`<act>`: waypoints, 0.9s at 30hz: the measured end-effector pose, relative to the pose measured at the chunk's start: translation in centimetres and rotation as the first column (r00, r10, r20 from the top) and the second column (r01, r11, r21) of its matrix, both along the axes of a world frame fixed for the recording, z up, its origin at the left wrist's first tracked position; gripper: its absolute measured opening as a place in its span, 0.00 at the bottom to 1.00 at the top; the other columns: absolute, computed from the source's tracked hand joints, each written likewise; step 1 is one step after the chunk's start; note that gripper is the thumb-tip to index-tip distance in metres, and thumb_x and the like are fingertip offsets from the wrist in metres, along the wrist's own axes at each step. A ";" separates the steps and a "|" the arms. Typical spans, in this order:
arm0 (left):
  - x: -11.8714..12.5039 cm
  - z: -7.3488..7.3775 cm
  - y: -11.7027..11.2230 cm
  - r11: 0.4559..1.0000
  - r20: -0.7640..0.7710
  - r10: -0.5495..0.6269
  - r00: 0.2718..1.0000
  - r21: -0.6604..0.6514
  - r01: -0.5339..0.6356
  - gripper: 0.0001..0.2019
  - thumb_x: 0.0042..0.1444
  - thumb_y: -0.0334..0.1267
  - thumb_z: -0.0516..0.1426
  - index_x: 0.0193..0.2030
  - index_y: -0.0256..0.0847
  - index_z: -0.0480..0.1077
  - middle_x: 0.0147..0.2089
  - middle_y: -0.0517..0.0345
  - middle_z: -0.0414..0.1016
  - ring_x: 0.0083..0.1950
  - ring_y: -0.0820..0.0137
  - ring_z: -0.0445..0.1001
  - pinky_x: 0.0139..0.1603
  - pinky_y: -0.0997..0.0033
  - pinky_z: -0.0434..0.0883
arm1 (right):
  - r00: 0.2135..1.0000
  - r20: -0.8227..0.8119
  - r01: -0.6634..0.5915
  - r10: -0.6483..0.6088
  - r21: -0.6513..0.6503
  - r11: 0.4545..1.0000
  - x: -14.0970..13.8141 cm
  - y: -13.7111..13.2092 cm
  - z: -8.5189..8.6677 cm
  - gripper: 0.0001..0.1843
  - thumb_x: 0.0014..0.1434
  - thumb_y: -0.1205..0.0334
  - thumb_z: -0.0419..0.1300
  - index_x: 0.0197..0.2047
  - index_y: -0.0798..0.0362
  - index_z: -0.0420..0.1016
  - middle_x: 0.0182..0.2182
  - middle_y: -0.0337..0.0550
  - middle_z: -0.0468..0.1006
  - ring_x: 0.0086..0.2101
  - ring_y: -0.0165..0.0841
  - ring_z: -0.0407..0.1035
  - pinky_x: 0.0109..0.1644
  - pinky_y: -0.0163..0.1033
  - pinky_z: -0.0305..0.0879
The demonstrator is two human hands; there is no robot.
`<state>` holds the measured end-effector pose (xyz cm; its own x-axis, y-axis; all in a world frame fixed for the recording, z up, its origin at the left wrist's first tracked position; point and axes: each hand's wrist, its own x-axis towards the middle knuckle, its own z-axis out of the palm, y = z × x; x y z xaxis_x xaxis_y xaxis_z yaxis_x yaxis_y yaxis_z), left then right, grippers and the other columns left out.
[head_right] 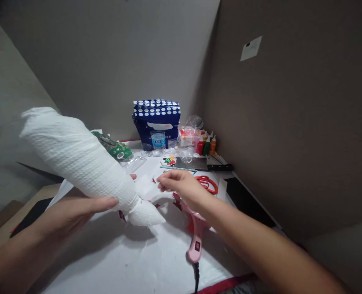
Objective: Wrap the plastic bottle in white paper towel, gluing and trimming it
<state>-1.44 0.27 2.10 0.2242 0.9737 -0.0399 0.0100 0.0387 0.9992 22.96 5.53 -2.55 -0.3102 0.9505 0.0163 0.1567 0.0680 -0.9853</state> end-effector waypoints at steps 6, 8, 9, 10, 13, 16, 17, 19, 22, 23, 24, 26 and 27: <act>-0.4 0.7 0.1 0.998 0.002 0.056 0.998 0.026 -0.056 0.23 0.41 0.42 0.69 0.48 0.47 0.78 0.50 0.55 0.80 0.59 0.47 0.72 0.64 0.49 0.66 | 0.813 0.508 0.170 -0.285 0.261 0.950 8.9 3.0 -1.1 0.09 0.55 0.58 0.65 0.30 0.54 0.75 0.32 0.47 0.77 0.37 0.38 0.70 0.42 0.42 0.65; -0.3 0.6 0.3 0.999 0.015 0.043 0.999 0.024 -0.043 0.25 0.41 0.41 0.69 0.50 0.47 0.77 0.49 0.55 0.81 0.59 0.47 0.72 0.64 0.49 0.67 | 0.713 0.642 0.134 -0.281 0.269 0.954 10.4 3.1 -2.2 0.09 0.60 0.58 0.63 0.36 0.56 0.75 0.38 0.46 0.77 0.39 0.36 0.71 0.44 0.43 0.68; -0.3 0.6 0.4 0.999 0.018 0.032 0.999 0.013 -0.032 0.25 0.41 0.40 0.69 0.50 0.47 0.77 0.48 0.55 0.81 0.58 0.48 0.73 0.64 0.49 0.67 | 0.671 0.691 0.112 -0.268 0.262 0.958 10.8 3.1 -2.8 0.09 0.62 0.58 0.61 0.41 0.56 0.75 0.42 0.46 0.76 0.40 0.35 0.71 0.45 0.44 0.69; -0.3 0.5 0.5 1.000 0.019 0.019 1.000 -0.002 -0.019 0.25 0.41 0.40 0.69 0.51 0.47 0.77 0.47 0.55 0.82 0.58 0.48 0.73 0.63 0.50 0.68 | 0.637 0.728 0.093 -0.254 0.255 0.963 10.9 3.1 -3.4 0.11 0.64 0.58 0.59 0.45 0.55 0.74 0.45 0.46 0.76 0.41 0.35 0.72 0.46 0.45 0.70; -0.3 0.4 0.5 0.999 0.029 -0.021 0.999 -0.047 0.022 0.26 0.41 0.40 0.69 0.51 0.48 0.77 0.46 0.56 0.82 0.58 0.48 0.73 0.61 0.52 0.70 | 0.587 0.776 0.059 -0.229 0.242 0.969 11.0 3.3 -4.1 0.13 0.66 0.57 0.58 0.50 0.54 0.72 0.47 0.46 0.75 0.42 0.35 0.73 0.45 0.46 0.72; -0.5 0.6 0.3 0.999 0.053 -0.009 0.999 -0.048 0.012 0.28 0.39 0.38 0.68 0.51 0.49 0.77 0.49 0.57 0.81 0.61 0.46 0.70 0.63 0.50 0.69 | 0.599 0.752 0.083 -0.274 0.282 0.956 11.1 3.7 -3.3 0.10 0.62 0.58 0.61 0.40 0.57 0.75 0.38 0.45 0.77 0.35 0.33 0.71 0.39 0.40 0.70; -0.6 0.7 0.3 0.999 0.062 0.005 0.998 -0.046 -0.003 0.28 0.38 0.38 0.68 0.51 0.50 0.77 0.50 0.58 0.81 0.62 0.46 0.69 0.63 0.49 0.68 | 0.610 0.729 0.111 -0.310 0.309 0.945 11.1 3.6 -2.8 0.10 0.61 0.58 0.61 0.36 0.57 0.75 0.34 0.45 0.76 0.32 0.33 0.69 0.36 0.38 0.67; -0.7 1.0 0.2 0.998 0.092 0.034 0.995 -0.049 -0.030 0.28 0.37 0.37 0.68 0.50 0.52 0.77 0.51 0.61 0.80 0.63 0.44 0.67 0.63 0.49 0.68 | 0.646 0.665 0.170 -0.374 0.352 0.920 10.8 2.7 -1.6 0.12 0.59 0.56 0.59 0.30 0.56 0.73 0.27 0.45 0.74 0.28 0.33 0.65 0.29 0.37 0.60; -0.8 1.4 0.3 0.997 0.172 0.070 0.983 -0.055 -0.061 0.29 0.33 0.35 0.68 0.48 0.53 0.78 0.49 0.64 0.81 0.64 0.44 0.66 0.60 0.52 0.71 | 0.756 0.572 0.143 -0.319 0.331 0.933 9.2 -0.1 0.1 0.17 0.61 0.50 0.53 0.31 0.54 0.72 0.24 0.43 0.73 0.25 0.33 0.63 0.27 0.36 0.57; -0.9 1.4 0.4 0.996 0.201 0.076 0.977 -0.052 -0.067 0.29 0.33 0.33 0.68 0.47 0.53 0.78 0.48 0.64 0.82 0.64 0.44 0.66 0.59 0.52 0.72 | 0.794 0.546 0.097 -0.266 0.318 0.943 8.3 -1.3 0.5 0.16 0.61 0.51 0.52 0.31 0.53 0.72 0.26 0.43 0.74 0.26 0.33 0.65 0.28 0.36 0.59; -0.9 1.4 0.5 0.997 0.225 0.074 0.972 -0.050 -0.064 0.28 0.32 0.33 0.68 0.46 0.53 0.78 0.47 0.64 0.82 0.64 0.44 0.66 0.58 0.52 0.72 | 0.822 0.529 0.048 -0.210 0.302 0.952 7.4 -2.5 0.9 0.15 0.61 0.52 0.53 0.29 0.52 0.72 0.26 0.42 0.74 0.26 0.33 0.65 0.29 0.36 0.60; -1.2 1.2 0.7 0.999 0.248 0.042 0.968 -0.044 -0.032 0.26 0.35 0.33 0.66 0.46 0.51 0.79 0.47 0.62 0.82 0.63 0.44 0.67 0.59 0.52 0.72 | 0.860 0.507 -0.106 -0.055 0.283 0.953 5.7 -4.5 1.5 0.14 0.60 0.57 0.53 0.24 0.51 0.68 0.22 0.39 0.70 0.25 0.31 0.63 0.28 0.35 0.58; -1.4 1.0 0.8 0.999 0.252 0.008 0.968 -0.033 0.000 0.24 0.37 0.33 0.66 0.46 0.49 0.79 0.48 0.61 0.82 0.63 0.45 0.67 0.60 0.53 0.72 | 0.854 0.521 -0.168 -0.007 0.288 0.943 5.0 -5.3 1.7 0.14 0.60 0.59 0.54 0.23 0.51 0.66 0.21 0.38 0.69 0.24 0.30 0.61 0.27 0.35 0.56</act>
